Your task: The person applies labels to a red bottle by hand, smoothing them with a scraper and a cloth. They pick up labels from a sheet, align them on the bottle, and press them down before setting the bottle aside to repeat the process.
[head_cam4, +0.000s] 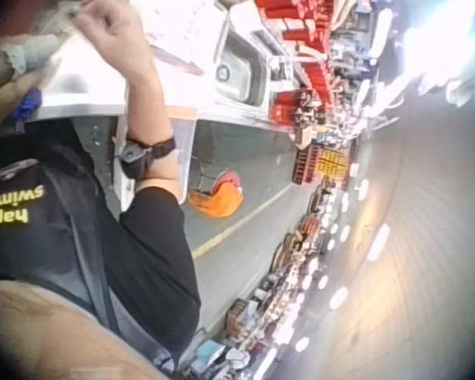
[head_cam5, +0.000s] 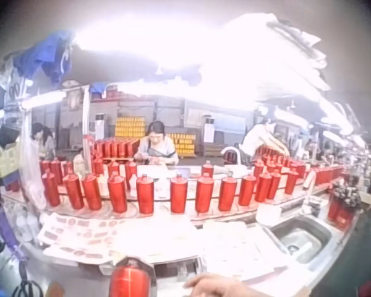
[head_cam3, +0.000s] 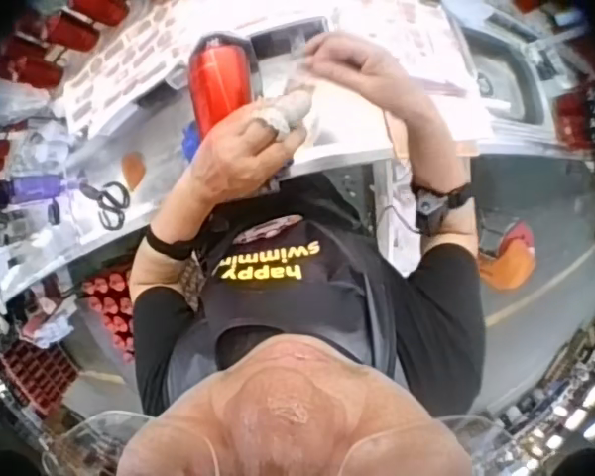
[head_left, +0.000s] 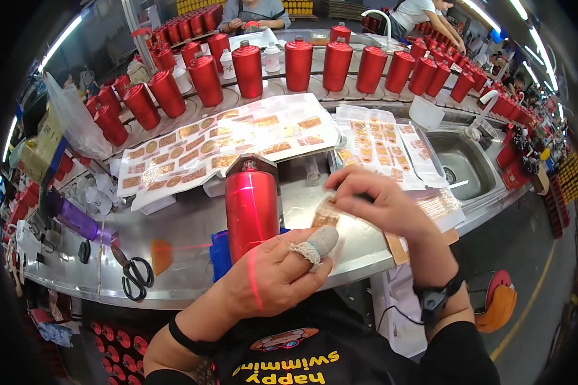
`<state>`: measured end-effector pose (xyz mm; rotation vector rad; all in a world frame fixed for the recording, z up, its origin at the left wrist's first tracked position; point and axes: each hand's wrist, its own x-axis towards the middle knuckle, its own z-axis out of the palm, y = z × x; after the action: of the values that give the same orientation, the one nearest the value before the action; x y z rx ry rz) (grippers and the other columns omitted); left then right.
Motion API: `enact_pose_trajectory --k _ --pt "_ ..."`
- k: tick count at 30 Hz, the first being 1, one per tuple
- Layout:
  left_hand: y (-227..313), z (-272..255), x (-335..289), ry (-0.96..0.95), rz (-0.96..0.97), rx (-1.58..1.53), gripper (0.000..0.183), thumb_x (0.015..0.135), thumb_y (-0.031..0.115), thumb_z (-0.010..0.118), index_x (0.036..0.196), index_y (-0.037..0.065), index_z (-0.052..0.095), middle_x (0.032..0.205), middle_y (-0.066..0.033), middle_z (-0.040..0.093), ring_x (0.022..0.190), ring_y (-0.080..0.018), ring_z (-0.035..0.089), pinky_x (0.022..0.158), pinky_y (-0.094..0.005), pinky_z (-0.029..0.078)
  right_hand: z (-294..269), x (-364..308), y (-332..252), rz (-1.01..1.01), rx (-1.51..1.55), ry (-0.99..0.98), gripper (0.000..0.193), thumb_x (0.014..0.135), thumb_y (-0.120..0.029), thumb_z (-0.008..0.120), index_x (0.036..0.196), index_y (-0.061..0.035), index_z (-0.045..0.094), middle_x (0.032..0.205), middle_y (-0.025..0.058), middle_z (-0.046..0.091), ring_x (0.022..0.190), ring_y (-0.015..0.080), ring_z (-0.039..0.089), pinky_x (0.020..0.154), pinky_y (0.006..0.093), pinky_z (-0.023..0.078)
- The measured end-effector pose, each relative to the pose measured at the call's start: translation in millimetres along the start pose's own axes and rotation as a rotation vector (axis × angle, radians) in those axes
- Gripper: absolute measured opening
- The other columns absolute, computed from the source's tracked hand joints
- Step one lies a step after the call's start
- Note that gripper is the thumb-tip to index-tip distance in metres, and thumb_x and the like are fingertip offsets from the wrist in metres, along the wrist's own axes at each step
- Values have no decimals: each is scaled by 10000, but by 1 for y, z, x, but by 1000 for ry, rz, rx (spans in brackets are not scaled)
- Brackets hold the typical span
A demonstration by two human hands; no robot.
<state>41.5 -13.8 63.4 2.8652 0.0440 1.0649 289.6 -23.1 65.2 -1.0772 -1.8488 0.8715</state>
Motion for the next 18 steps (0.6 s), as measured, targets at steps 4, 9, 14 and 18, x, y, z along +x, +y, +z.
enact_pose_trajectory --k 4,9,14,18 --pt "-3 -6 -27 -13 -132 -21 251 717 21 693 966 7 670 1115 -214 634 1026 -370 642 873 -430 549 -60 36 51 204 -218 162 210 895 -235 677 896 -25 665 996 76 631 863 179 594 770 313 471" --pt "-7 -13 -62 214 -432 -15 329 777 39 687 1102 24 636 1182 -251 611 1009 -390 630 873 -426 524 -140 102 170 314 -657 218 329 855 -364 687 904 -38 693 925 161 639 881 294 619 780 393 483" --pt "-18 -9 -94 156 -750 -122 476 834 236 704 1231 14 565 1354 -300 468 1229 -426 491 1022 -464 397 -129 140 259 507 -1195 -108 287 828 -341 671 937 -79 714 1043 204 617 1001 373 601 862 452 494" --pt "-16 -6 -108 117 -830 -277 846 814 484 718 1405 -24 388 1446 -333 338 1324 -473 371 1098 -497 300 -127 140 262 295 -1169 -44 217 806 -268 705 860 -59 685 994 199 601 916 376 598 808 442 490"
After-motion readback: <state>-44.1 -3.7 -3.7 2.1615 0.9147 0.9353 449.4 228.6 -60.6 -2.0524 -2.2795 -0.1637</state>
